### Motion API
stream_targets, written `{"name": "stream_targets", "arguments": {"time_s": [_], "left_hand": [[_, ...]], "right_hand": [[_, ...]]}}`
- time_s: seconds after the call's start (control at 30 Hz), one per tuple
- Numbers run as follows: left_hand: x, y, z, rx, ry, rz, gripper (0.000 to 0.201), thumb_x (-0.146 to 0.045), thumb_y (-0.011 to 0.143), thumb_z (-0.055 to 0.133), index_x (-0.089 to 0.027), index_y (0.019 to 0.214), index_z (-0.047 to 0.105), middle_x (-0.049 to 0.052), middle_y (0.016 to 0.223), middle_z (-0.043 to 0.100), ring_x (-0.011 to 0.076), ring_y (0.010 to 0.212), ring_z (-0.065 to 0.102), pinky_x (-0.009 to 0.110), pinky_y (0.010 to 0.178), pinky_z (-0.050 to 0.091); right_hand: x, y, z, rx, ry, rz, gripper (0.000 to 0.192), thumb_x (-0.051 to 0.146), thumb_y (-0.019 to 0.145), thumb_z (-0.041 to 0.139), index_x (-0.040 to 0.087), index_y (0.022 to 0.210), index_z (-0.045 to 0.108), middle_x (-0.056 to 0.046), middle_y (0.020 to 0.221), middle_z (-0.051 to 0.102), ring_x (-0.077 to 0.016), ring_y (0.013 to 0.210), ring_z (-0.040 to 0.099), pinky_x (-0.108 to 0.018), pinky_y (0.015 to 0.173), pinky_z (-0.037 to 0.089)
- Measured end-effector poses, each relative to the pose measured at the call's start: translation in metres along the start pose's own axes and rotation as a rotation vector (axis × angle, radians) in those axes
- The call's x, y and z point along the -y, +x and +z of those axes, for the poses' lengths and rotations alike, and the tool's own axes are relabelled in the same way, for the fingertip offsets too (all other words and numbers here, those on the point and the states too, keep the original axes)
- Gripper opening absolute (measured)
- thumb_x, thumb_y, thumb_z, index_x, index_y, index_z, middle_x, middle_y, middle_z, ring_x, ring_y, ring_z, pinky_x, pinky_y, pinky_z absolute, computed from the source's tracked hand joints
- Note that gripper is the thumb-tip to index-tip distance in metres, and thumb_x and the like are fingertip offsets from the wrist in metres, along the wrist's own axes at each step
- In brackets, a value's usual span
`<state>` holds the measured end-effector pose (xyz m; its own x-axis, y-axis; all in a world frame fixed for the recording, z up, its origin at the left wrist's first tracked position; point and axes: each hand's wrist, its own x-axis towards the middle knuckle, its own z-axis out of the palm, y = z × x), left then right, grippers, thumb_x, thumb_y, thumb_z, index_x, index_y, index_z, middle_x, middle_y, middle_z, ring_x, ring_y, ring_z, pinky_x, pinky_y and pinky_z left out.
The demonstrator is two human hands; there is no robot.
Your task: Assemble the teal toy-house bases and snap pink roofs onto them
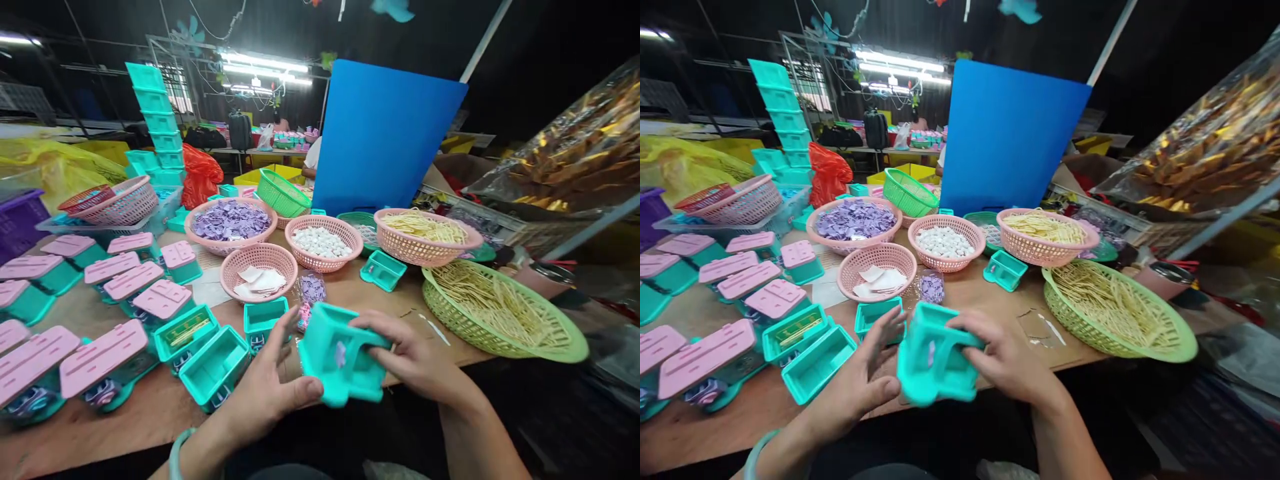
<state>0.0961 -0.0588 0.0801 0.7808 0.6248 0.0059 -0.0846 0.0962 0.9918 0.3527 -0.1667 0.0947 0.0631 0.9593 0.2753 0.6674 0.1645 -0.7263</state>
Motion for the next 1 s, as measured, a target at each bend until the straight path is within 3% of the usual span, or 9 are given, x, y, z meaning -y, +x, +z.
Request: {"name": "stream_targets", "arguments": {"time_s": [0.07,0.13,0.27,0.4,0.5,0.6,0.73,0.83,1.0], "left_hand": [[-0.009,0.010,-0.002,0.071,-0.153,-0.102,0.083,-0.054,0.074,0.083,-0.026,0.145,0.051,0.014,0.150,0.056,0.0392,0.133,0.057,0.053,0.110,0.047],[-0.013,0.009,-0.013,0.011,-0.240,-0.134,0.076,-0.055,0.074,0.083,-0.021,0.137,0.058,0.015,0.141,0.064,0.0399,0.126,0.062,0.052,0.105,0.051],[-0.019,-0.002,-0.052,-0.445,-0.337,-0.071,0.071,-0.056,0.076,0.080,-0.022,0.135,0.062,0.012,0.130,0.072,0.0382,0.127,0.063,0.048,0.108,0.051],[-0.021,-0.002,-0.086,-0.792,-0.467,-0.038,0.075,-0.053,0.076,0.080,-0.025,0.142,0.058,0.007,0.130,0.074,0.0354,0.136,0.057,0.045,0.117,0.045],[-0.019,0.003,-0.099,-0.805,-0.586,-0.058,0.077,-0.054,0.074,0.081,-0.027,0.143,0.058,0.005,0.131,0.074,0.0360,0.139,0.054,0.046,0.117,0.044],[-0.016,0.006,-0.107,-0.807,-0.630,-0.058,0.079,-0.055,0.074,0.080,-0.027,0.144,0.057,0.005,0.132,0.073,0.0369,0.139,0.054,0.046,0.116,0.046],[-0.016,0.008,-0.122,-0.934,-0.617,-0.041,0.077,-0.056,0.077,0.078,-0.026,0.145,0.056,0.006,0.130,0.074,0.0366,0.133,0.059,0.046,0.114,0.049],[-0.017,0.013,-0.131,-0.962,-0.558,0.004,0.072,-0.050,0.075,0.082,-0.025,0.139,0.061,0.006,0.128,0.075,0.0354,0.131,0.062,0.046,0.113,0.050],[-0.024,0.016,-0.123,-0.899,-0.522,0.030,0.066,-0.049,0.069,0.086,-0.024,0.128,0.069,0.004,0.119,0.079,0.0348,0.127,0.065,0.044,0.106,0.056]], "right_hand": [[0.030,0.020,0.015,0.093,0.094,-0.126,0.029,0.017,0.086,0.058,0.025,0.110,0.071,-0.007,0.111,0.073,-0.0235,0.106,0.067,-0.034,0.091,0.053],[0.045,0.044,0.030,0.141,0.205,-0.166,0.025,0.020,0.087,0.062,0.025,0.110,0.070,-0.006,0.107,0.071,-0.0204,0.099,0.066,-0.031,0.087,0.054],[0.033,0.126,0.055,0.184,0.461,-0.181,0.047,0.045,0.087,0.072,0.025,0.128,0.062,-0.009,0.125,0.068,-0.0235,0.113,0.065,-0.035,0.092,0.055],[0.001,0.254,0.094,0.023,0.061,0.012,0.022,0.030,0.096,0.058,0.020,0.111,0.071,-0.009,0.112,0.075,-0.0223,0.107,0.068,-0.039,0.096,0.054],[-0.013,0.344,0.131,0.076,-0.093,0.073,0.013,0.020,0.095,0.061,0.017,0.099,0.073,-0.009,0.107,0.075,-0.0225,0.106,0.067,-0.043,0.100,0.052],[-0.021,0.401,0.160,0.196,-0.178,0.121,0.020,0.031,0.096,0.067,0.017,0.111,0.069,-0.007,0.116,0.070,-0.0213,0.104,0.068,-0.043,0.093,0.056],[-0.032,0.427,0.176,0.265,-0.179,0.151,0.028,0.037,0.099,0.064,0.017,0.119,0.065,-0.007,0.118,0.067,-0.0195,0.099,0.068,-0.039,0.085,0.059],[-0.034,0.423,0.172,0.225,-0.081,0.107,0.022,0.035,0.095,0.068,0.015,0.104,0.065,-0.001,0.092,0.067,-0.0148,0.080,0.065,-0.032,0.074,0.057],[-0.030,0.345,0.103,-0.029,0.099,0.071,0.028,0.035,0.096,0.060,0.022,0.120,0.055,0.004,0.082,0.059,-0.0125,0.072,0.059,-0.026,0.069,0.052]]}}
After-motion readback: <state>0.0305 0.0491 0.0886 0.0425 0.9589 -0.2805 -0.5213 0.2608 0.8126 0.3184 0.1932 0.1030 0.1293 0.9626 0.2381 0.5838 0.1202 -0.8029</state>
